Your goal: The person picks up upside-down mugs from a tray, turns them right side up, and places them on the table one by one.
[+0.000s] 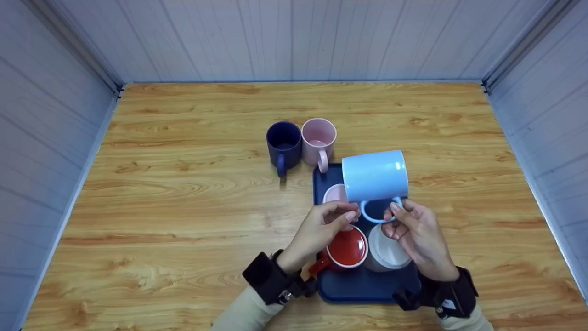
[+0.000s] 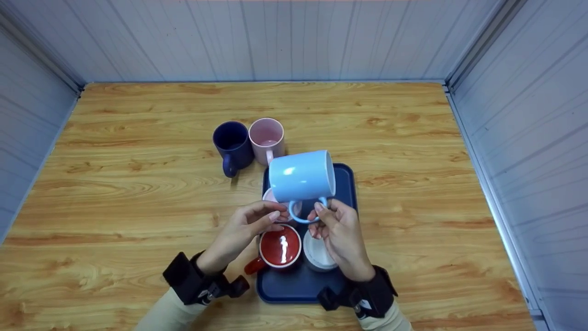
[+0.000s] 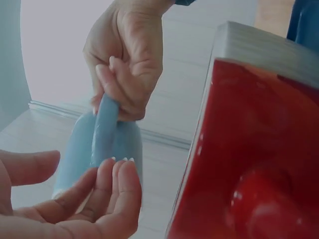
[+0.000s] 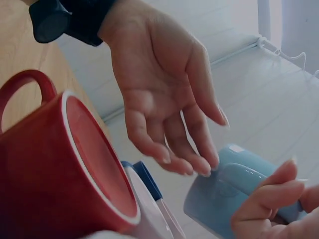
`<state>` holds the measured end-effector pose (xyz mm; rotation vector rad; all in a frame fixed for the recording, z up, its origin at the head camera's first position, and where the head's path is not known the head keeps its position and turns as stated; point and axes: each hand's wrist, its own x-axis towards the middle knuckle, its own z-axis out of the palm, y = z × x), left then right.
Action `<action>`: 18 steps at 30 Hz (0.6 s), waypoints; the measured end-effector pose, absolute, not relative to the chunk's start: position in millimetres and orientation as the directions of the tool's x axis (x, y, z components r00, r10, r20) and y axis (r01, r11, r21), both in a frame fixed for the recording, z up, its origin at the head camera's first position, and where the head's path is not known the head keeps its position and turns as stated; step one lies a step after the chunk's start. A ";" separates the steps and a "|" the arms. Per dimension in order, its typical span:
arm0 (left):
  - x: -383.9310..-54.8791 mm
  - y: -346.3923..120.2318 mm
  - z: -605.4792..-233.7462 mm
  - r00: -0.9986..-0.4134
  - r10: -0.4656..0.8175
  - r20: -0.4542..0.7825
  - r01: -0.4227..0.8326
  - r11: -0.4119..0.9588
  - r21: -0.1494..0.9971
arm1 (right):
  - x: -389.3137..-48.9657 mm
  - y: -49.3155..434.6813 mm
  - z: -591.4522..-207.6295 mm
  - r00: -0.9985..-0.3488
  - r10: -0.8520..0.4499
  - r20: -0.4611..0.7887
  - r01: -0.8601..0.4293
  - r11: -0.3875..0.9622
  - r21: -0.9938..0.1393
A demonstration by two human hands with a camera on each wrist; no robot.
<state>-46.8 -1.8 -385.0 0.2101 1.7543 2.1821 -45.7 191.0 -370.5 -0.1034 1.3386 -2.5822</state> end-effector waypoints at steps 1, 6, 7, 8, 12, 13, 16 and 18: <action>-46.8 -0.9 -384.9 -0.934 0.341 -0.104 -0.178 -0.193 0.965 | -45.5 189.3 -370.7 -0.969 -0.244 -0.033 0.172 -0.572 -0.802; -46.5 3.5 -384.7 -0.924 0.342 -0.171 -0.272 -0.273 0.923 | -44.4 183.2 -372.6 -0.951 -0.310 0.008 0.200 -0.636 -0.746; -46.4 4.4 -384.6 -0.921 0.344 -0.182 -0.291 -0.298 0.909 | -44.1 182.3 -373.2 -0.946 -0.324 0.017 0.206 -0.641 -0.740; -46.3 5.3 -384.4 -0.919 0.344 -0.193 -0.309 -0.324 0.894 | -43.9 181.6 -373.9 -0.940 -0.339 0.028 0.211 -0.647 -0.732; -45.7 9.2 -383.6 -0.924 0.307 -0.228 -0.344 -0.408 0.846 | -43.3 179.6 -376.7 -0.924 -0.379 0.051 0.231 -0.660 -0.715; -45.6 10.3 -383.6 -0.928 0.290 -0.233 -0.343 -0.422 0.839 | -43.3 179.3 -377.2 -0.922 -0.384 0.050 0.235 -0.659 -0.715; -45.6 13.3 -384.0 -0.939 0.239 -0.248 -0.332 -0.441 0.834 | -43.7 178.2 -378.2 -0.925 -0.380 0.017 0.251 -0.643 -0.723; -45.6 14.6 -384.7 -0.943 0.214 -0.253 -0.325 -0.448 0.833 | -44.1 177.4 -378.0 -0.931 -0.366 -0.021 0.259 -0.617 -0.743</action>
